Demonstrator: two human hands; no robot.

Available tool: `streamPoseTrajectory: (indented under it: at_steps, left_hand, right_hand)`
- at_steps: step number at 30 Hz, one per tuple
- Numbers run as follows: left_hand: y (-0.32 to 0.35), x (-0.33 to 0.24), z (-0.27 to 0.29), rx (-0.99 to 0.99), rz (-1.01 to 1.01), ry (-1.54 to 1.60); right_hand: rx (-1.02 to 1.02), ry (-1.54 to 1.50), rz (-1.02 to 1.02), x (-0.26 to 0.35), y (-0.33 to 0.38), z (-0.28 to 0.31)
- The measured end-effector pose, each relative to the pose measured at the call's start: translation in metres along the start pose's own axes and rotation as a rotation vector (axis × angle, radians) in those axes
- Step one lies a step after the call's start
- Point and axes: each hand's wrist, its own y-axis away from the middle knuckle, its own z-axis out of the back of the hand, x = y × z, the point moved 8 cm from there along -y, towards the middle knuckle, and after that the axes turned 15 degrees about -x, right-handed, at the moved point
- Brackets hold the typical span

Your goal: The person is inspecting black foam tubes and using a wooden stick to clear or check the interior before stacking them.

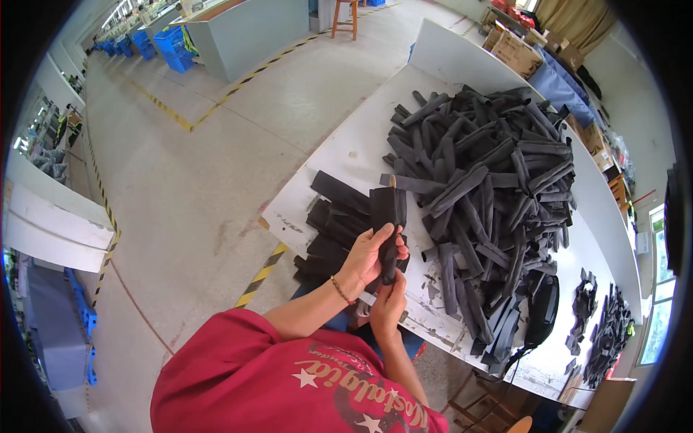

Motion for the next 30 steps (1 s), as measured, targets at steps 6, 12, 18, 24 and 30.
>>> streamPoseTrajectory:
  at_steps: [6,12,18,24,30]
  left_hand:
    - [0.001,-0.009,-0.005,-0.072,-0.027,-0.040]
    - [-0.017,-0.035,0.000,-0.156,-0.144,-0.161]
    - [-0.024,-0.044,-0.003,-0.056,-0.100,-0.199]
    - [-0.009,-0.052,-0.025,-0.047,-0.038,-0.110]
    - [-0.007,-0.068,-0.002,-0.118,-0.169,-0.130]
  right_hand:
    - [0.083,0.088,-0.004,-0.001,0.018,0.011]
    - [0.224,0.124,-0.052,-0.005,0.045,0.031]
    - [0.361,0.056,-0.254,-0.001,0.056,0.055]
    - [0.347,-0.001,-0.320,0.017,0.014,0.052]
    - [0.455,0.023,-0.245,0.014,0.046,0.028]
